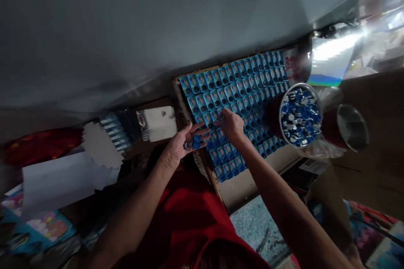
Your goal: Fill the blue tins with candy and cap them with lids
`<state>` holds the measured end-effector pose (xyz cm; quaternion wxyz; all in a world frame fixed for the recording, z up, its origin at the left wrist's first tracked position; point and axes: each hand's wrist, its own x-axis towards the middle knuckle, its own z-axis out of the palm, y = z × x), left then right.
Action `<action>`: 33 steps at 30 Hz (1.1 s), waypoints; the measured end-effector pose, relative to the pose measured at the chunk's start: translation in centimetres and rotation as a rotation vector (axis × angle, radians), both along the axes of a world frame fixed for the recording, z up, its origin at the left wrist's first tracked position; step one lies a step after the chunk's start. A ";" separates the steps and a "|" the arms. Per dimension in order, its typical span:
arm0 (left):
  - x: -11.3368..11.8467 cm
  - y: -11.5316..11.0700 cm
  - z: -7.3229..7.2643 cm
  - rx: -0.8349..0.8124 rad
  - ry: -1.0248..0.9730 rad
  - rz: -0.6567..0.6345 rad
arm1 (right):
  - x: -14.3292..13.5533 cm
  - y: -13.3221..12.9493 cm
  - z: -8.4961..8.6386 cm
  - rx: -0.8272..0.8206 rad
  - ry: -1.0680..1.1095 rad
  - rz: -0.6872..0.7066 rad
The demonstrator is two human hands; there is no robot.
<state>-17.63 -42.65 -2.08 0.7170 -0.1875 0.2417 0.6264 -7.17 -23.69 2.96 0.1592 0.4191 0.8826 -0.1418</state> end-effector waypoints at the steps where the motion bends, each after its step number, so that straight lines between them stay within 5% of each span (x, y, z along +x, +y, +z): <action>1: 0.1 -0.1 0.1 0.002 0.004 -0.008 | 0.4 -1.1 0.5 -0.038 0.103 0.043; 6: 1.1 0.4 -0.3 -0.054 -0.024 -0.032 | 2.9 -6.0 0.6 -0.349 0.386 0.280; 11: 2.7 0.7 0.0 -0.166 0.018 -0.070 | 4.9 -7.0 -0.9 -0.424 0.460 0.076; 16: 2.1 -0.5 0.1 -0.152 0.019 -0.053 | 4.0 -4.5 -1.4 -0.250 0.357 -0.200; 20: 0.6 -1.1 -0.2 -0.101 0.054 -0.016 | 1.2 -2.4 -2.0 -0.069 0.102 -0.090; 26: -0.3 -1.0 -0.9 -0.045 0.041 0.052 | -2.0 -0.1 -2.6 -0.025 -0.209 -0.055; 30: -0.1 -1.7 -1.0 -0.044 0.029 0.100 | -1.9 -0.4 -1.6 -0.020 -0.215 0.011; 33: -0.2 -2.5 -0.5 -0.035 0.012 0.081 | -1.2 -2.8 -0.1 -0.019 0.003 0.137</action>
